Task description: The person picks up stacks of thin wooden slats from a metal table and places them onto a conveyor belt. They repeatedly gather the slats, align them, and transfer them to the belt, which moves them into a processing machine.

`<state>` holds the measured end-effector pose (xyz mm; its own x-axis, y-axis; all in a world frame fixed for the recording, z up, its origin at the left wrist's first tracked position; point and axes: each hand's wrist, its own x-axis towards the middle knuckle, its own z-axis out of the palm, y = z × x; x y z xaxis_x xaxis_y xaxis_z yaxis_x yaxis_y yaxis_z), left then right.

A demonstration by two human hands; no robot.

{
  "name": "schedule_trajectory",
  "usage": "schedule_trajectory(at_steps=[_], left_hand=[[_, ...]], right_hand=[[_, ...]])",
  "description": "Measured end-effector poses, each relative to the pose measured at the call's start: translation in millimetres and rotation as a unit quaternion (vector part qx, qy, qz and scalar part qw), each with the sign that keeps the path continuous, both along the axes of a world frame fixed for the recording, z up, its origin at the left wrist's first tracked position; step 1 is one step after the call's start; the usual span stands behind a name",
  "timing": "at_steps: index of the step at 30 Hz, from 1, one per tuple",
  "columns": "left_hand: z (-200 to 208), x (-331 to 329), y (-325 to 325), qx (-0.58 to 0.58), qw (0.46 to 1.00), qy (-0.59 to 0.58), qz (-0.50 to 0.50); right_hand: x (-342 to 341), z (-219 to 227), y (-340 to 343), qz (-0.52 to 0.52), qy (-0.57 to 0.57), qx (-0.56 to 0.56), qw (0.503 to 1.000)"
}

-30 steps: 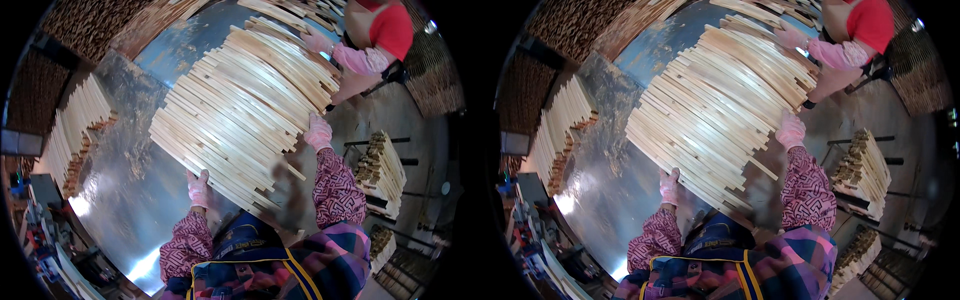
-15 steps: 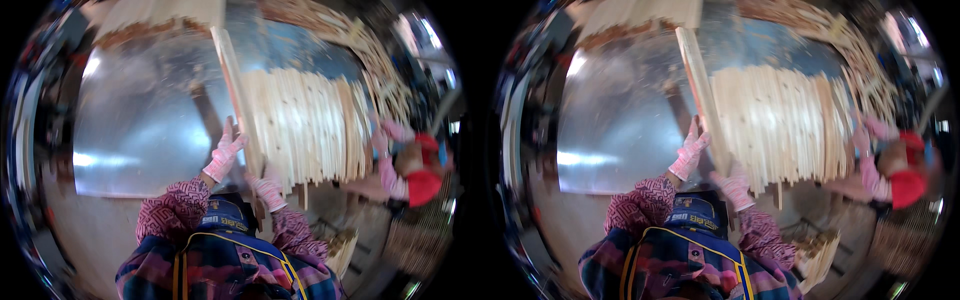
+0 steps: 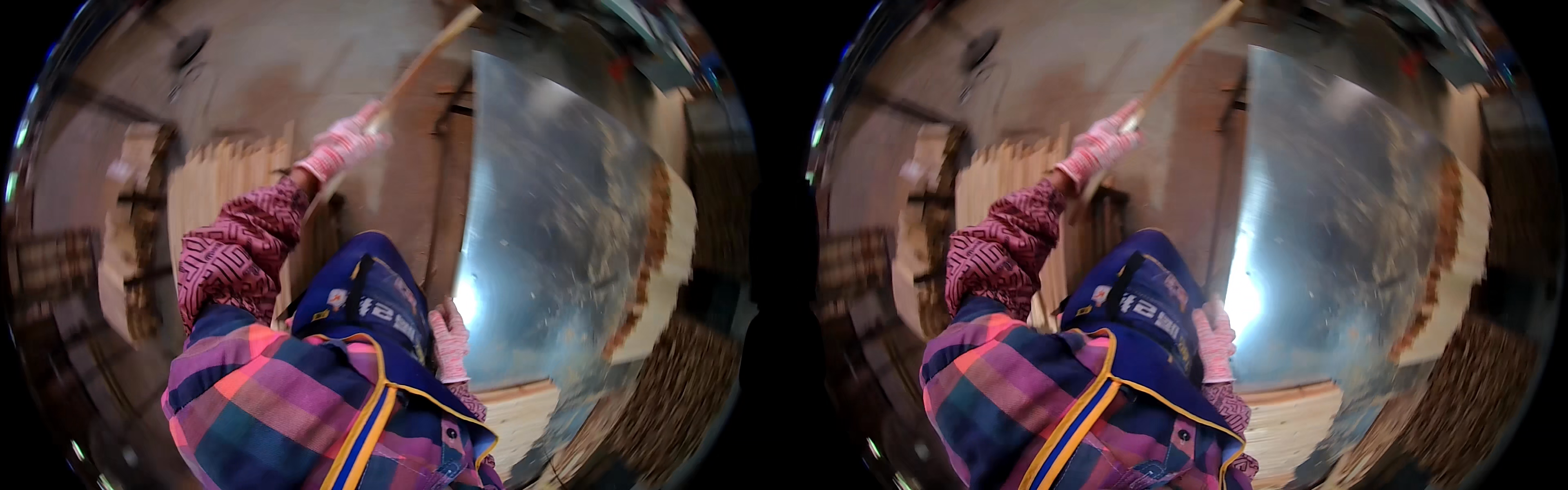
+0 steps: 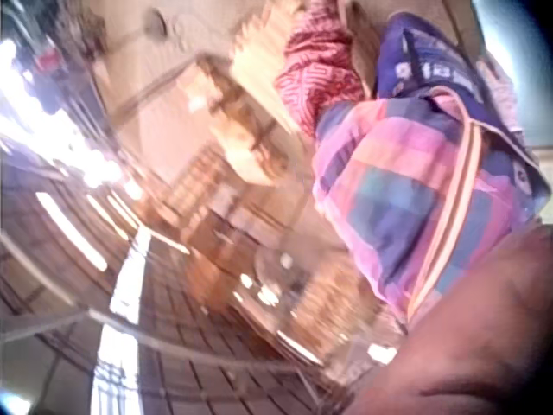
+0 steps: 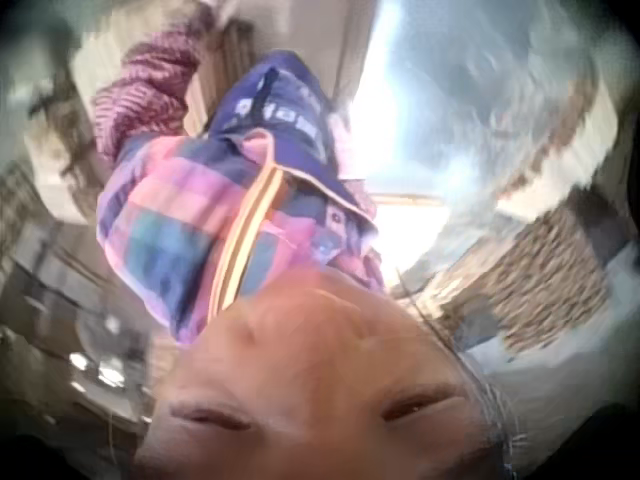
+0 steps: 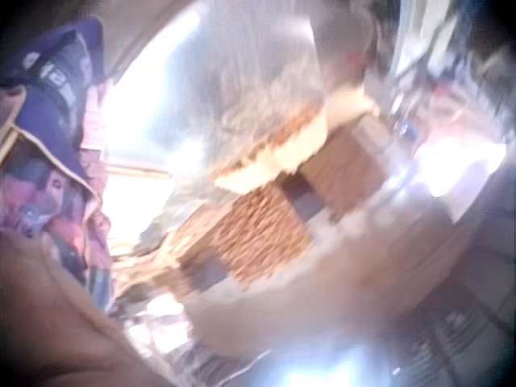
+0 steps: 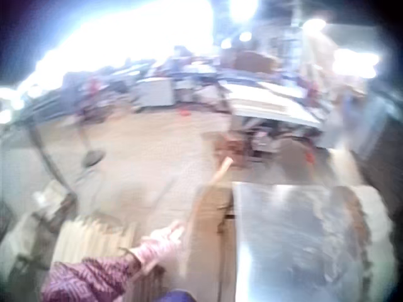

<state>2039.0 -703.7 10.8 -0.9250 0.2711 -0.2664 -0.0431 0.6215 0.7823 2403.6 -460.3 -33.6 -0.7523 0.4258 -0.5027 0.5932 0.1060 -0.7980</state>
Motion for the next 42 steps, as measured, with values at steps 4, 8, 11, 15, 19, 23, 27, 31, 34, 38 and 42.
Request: schedule_trajectory(at_steps=[4, 8, 11, 15, 19, 23, 27, 31, 34, 38, 42], left_hand=[[-73.2, -24.0, -156.4, -0.159, 0.963, -0.021, 0.218], [-129.5, 85.1, -228.5, -0.257, 0.891, -0.189, 0.324], [-191.6, 179.5, -247.6, -0.321, 0.859, -0.182, 0.356], [-133.5, 185.1, -238.1, -0.423, 0.757, -0.192, 0.459], [-121.1, 172.8, -279.2, -0.472, 0.709, -0.223, 0.474], [-178.4, 158.1, -326.4, -0.422, 0.771, -0.236, 0.415], [-255.3, 190.4, -349.6, -0.128, 0.864, -0.283, 0.397], [-237.7, 183.4, -351.5, -0.405, 0.849, -0.223, 0.257], [-199.3, 104.1, -321.1, -0.59, 0.763, -0.093, 0.248], [-164.5, -10.7, -202.1, -0.535, 0.807, 0.168, 0.182], [-139.0, -108.9, -22.5, -0.27, 0.843, 0.466, 0.024]], right_hand=[[-134.9, -18.9, 21.0, 0.177, -0.009, 0.017, 0.984], [-195.9, -5.7, 26.8, 0.175, 0.0, -0.039, 0.984], [-219.7, 8.8, 43.8, 0.195, 0.007, -0.046, 0.98], [-214.0, -6.2, 42.9, 0.219, -0.037, -0.03, 0.975], [-201.6, -22.1, 31.7, 0.255, -0.115, 0.025, 0.96], [-201.5, -25.1, 13.5, 0.318, -0.135, 0.104, 0.933], [-215.7, -3.1, 0.7, 0.267, -0.167, 0.039, 0.948], [-178.2, -31.2, 22.6, 0.268, -0.084, 0.14, 0.95], [-140.1, -29.0, 20.7, 0.211, -0.147, 0.166, 0.952], [-89.5, -10.3, 22.2, 0.114, -0.133, 0.106, 0.979], [-13.8, -10.3, 22.8, -0.118, -0.098, 0.091, 0.984]])
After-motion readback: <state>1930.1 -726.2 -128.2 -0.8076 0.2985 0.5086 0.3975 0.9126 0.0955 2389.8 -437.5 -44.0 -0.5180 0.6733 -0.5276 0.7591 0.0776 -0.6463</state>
